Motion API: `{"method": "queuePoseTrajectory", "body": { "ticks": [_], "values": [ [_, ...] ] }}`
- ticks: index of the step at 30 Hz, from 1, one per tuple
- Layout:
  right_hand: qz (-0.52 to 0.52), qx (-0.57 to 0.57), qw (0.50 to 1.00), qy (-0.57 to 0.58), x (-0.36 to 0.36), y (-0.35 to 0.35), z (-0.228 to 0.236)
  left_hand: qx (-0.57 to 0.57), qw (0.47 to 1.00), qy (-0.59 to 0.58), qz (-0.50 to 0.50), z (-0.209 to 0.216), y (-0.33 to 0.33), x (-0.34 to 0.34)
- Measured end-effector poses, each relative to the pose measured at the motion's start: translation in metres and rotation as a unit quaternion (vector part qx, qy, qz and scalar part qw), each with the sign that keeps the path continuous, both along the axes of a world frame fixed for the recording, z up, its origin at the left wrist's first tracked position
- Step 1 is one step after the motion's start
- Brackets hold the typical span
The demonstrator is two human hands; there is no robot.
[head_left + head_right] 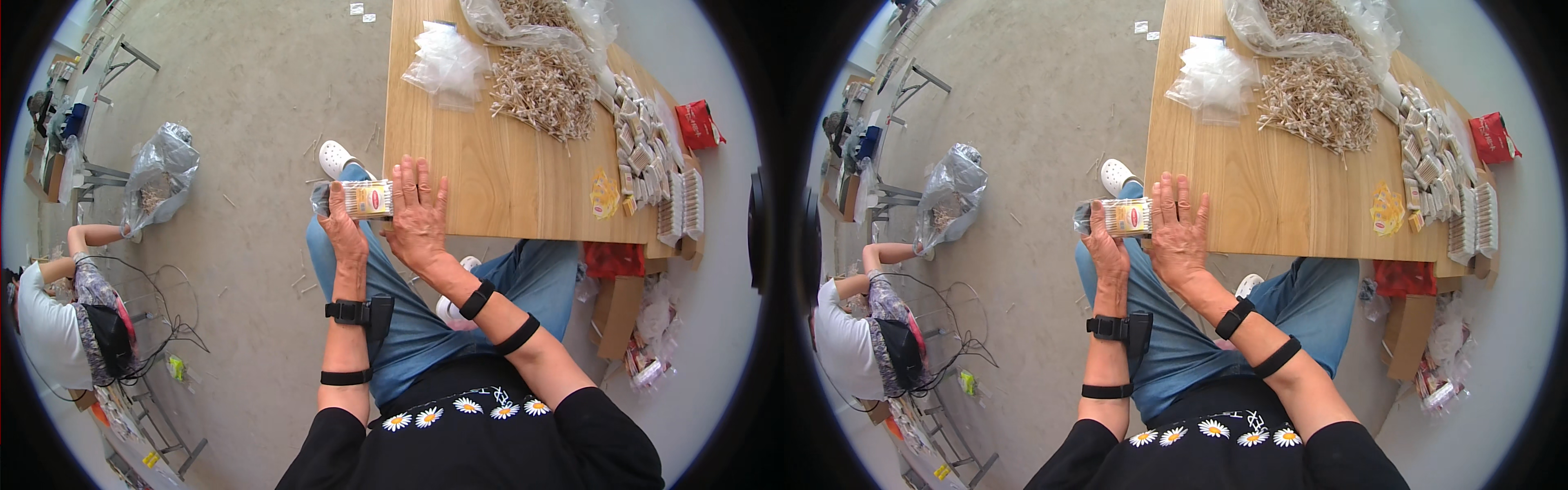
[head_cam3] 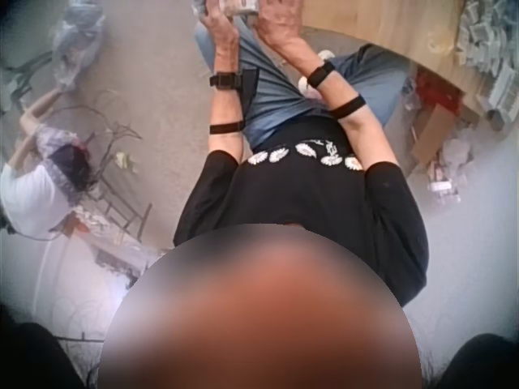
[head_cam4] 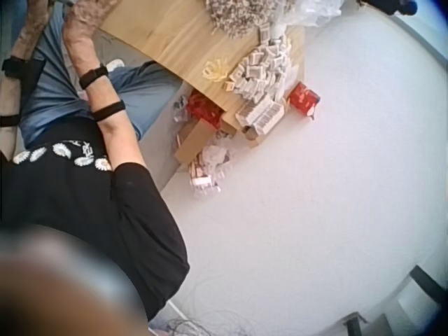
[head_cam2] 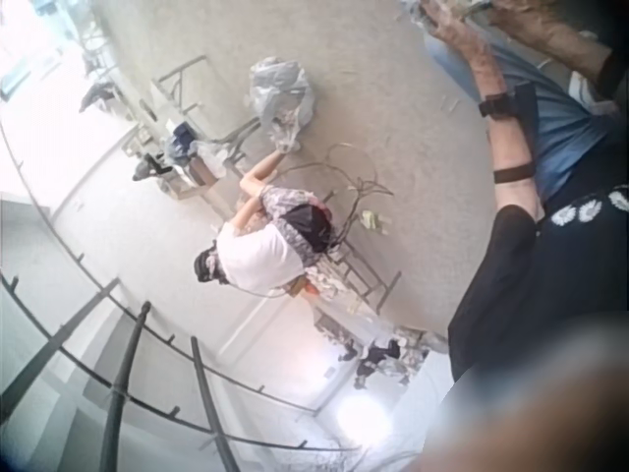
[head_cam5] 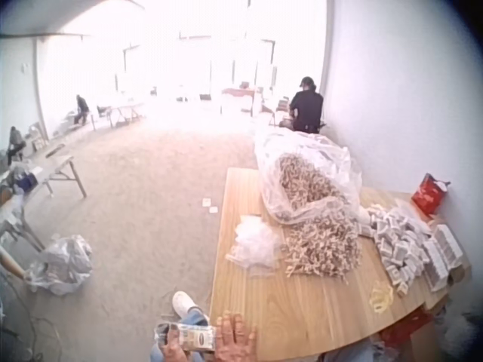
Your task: Sorting and packaging cotton swabs into small plastic bags.
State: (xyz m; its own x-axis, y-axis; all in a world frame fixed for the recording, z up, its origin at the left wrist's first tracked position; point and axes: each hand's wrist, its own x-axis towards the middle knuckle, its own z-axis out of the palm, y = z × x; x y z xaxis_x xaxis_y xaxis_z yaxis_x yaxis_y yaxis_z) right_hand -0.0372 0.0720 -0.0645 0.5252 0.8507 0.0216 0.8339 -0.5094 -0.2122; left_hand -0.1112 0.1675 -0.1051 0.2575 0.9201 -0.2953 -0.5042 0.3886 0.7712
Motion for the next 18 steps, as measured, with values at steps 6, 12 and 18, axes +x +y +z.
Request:
{"method": "queuePoseTrajectory", "body": {
  "ticks": [6, 12, 18],
  "values": [
    [0.013, 0.022, 0.999, -0.025, -0.002, 0.004, -0.005, 0.009, 1.000, -0.011, -0.004, -0.002, 0.000, -0.001],
    [0.033, 0.036, 0.998, 0.040, 0.008, -0.008, 0.002, -0.022, 0.999, -0.034, -0.018, -0.005, 0.006, -0.007],
    [0.011, -0.011, 0.999, 0.032, -0.004, 0.002, 0.007, -0.030, 0.999, -0.029, 0.014, 0.001, 0.001, 0.001]
  ]
}}
